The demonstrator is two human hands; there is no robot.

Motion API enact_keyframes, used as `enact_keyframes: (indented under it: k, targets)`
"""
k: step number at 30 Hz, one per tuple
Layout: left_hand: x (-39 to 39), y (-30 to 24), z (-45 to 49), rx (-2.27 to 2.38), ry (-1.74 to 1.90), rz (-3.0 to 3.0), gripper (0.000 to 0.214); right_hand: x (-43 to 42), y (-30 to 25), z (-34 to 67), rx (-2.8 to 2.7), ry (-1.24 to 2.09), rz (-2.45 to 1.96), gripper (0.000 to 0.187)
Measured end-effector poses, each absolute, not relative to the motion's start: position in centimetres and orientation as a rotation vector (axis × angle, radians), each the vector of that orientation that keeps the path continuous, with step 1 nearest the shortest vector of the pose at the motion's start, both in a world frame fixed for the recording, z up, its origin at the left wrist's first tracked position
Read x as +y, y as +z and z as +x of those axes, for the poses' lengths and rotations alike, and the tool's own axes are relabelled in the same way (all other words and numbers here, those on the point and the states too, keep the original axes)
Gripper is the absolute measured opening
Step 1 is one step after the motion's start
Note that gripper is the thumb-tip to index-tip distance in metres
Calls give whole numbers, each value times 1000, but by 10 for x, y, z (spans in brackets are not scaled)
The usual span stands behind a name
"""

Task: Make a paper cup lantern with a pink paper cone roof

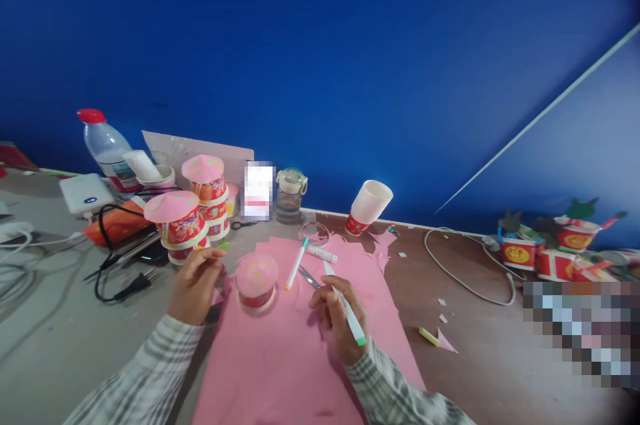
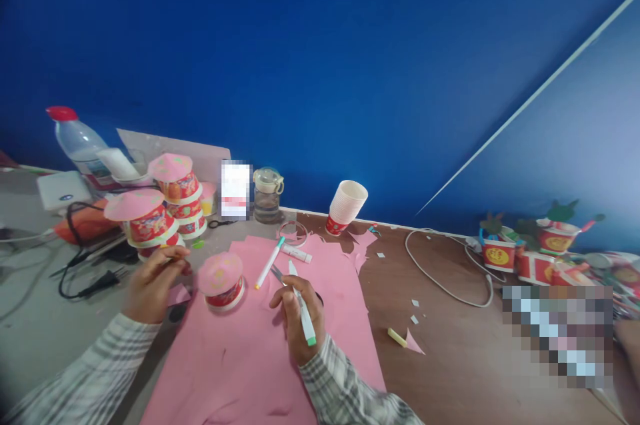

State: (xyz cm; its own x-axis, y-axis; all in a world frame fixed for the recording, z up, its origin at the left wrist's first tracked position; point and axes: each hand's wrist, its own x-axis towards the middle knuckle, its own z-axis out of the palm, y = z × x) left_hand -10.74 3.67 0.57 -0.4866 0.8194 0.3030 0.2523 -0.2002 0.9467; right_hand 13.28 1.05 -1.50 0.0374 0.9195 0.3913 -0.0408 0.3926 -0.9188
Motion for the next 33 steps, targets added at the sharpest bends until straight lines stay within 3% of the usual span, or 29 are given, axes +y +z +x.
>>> enact_keyframes:
  k: [8,12,14,20,28,33]
  targets:
    - [34,-14,-119,1807,921,1922,44,6,-24,133,-1455,925,-885,28]
    - [32,-22,-114,1848,521,2154,81,3,-25,131,-1454,938,-871,26]
    - [32,-23,-108,1819,550,2202,89,2,-24,129,-1448,926,-872,24]
    - [32,-12,-96,1795,823,2145,77,-1,-21,126,-1541,815,-867,21]
    - [21,0,-88,1193,1011,1750,71,0,-16,125,-1652,645,-942,39]
    - [17,7,-67,903,1077,1425,64,-4,-13,122,-1657,653,-911,35]
